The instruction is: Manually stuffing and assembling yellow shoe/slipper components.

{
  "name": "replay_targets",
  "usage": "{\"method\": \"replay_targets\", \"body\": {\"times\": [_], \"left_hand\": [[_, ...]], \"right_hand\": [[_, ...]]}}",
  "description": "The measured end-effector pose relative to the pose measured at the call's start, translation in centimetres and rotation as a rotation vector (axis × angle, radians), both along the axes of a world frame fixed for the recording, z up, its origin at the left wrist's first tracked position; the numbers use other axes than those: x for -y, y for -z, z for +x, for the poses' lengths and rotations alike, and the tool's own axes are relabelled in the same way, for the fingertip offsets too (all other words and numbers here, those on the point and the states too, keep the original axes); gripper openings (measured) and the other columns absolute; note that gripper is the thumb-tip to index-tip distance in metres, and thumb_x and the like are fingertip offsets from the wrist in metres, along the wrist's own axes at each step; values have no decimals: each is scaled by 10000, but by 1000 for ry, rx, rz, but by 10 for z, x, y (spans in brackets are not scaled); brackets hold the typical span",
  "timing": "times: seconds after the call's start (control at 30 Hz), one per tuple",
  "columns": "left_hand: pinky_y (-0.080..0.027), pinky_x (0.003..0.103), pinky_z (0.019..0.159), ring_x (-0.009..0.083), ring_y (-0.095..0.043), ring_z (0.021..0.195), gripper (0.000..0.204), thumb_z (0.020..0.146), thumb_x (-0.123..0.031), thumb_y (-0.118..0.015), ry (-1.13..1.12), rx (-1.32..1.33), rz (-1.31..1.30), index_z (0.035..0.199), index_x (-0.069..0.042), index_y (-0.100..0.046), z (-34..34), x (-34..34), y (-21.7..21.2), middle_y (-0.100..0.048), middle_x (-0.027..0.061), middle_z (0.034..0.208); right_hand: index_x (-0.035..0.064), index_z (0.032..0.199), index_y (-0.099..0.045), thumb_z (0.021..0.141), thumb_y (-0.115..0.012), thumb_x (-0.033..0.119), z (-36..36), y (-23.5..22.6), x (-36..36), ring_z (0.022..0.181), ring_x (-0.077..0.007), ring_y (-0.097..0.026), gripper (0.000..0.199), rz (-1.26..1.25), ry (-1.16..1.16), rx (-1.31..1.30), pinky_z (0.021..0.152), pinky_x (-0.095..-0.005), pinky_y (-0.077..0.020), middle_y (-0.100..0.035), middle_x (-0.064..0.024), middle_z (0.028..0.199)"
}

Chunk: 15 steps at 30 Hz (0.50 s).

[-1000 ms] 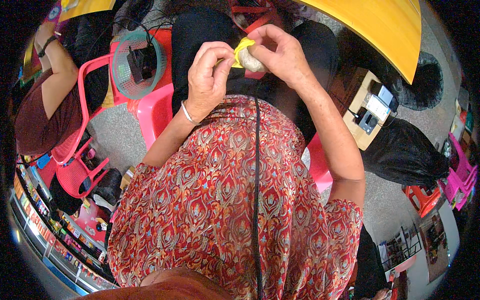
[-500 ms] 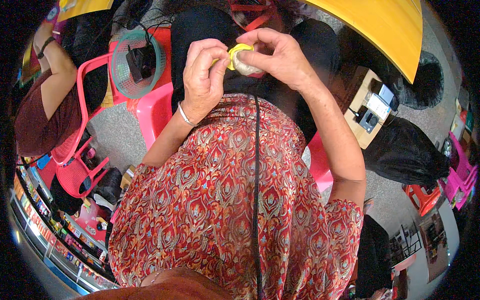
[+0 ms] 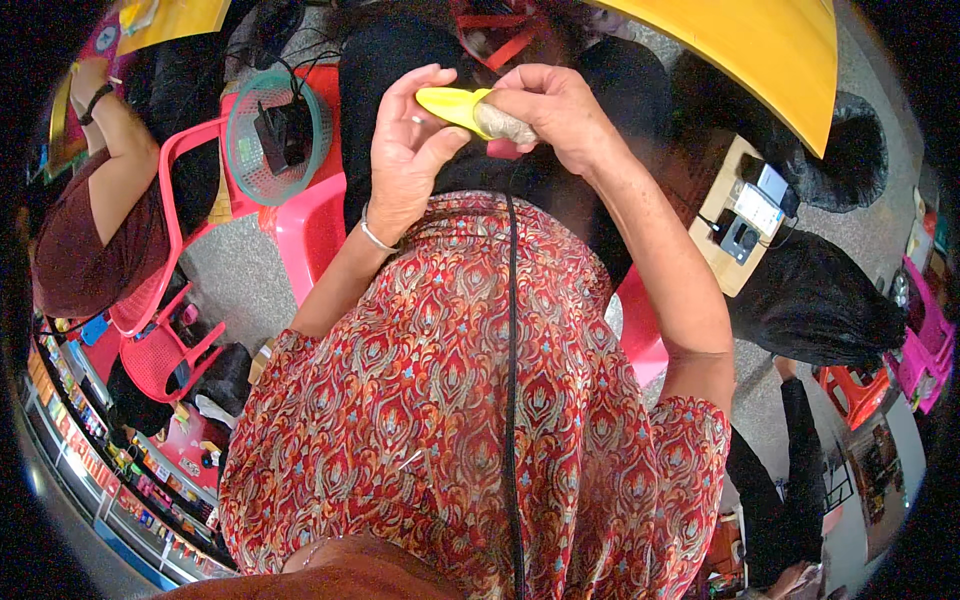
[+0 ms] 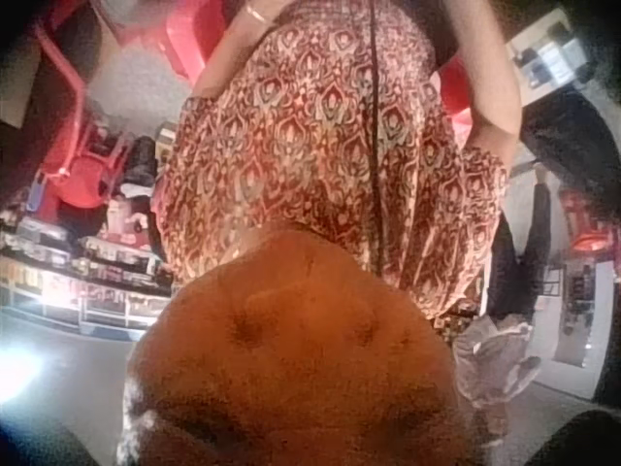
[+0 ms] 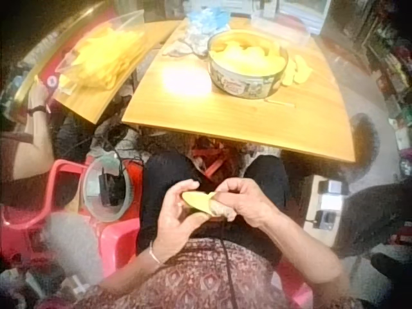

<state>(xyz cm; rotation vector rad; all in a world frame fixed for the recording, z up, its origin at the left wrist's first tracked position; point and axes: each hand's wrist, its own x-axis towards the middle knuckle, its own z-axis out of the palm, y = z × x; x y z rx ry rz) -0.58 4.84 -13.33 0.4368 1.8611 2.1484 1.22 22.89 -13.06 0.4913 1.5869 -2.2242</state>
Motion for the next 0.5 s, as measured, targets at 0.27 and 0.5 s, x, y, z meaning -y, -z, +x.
{"method": "replay_targets", "body": {"times": [0.27,0.5], "left_hand": [[-436,338,990,195,-556,1122,289,938,-61,-533,113,439,234,1216,18,-538,-4,0,4,-581,119,1221],[-445,377,977,213,-565,1114,309,968,-194,-518,12,642,434,1198,11,-547,-11,6,8,-585,139,1214]], "right_hand": [[31,940,-591,863,-675,218,2,5,12,631,-106,-623,219,-6,50,-8,485,-237,-530,-644,-50,846],[40,1069,-597,845,-691,216,5,-18,16,777,-148,-639,300,129,-11,-206,612,-254,-547,-627,-49,930]]}}
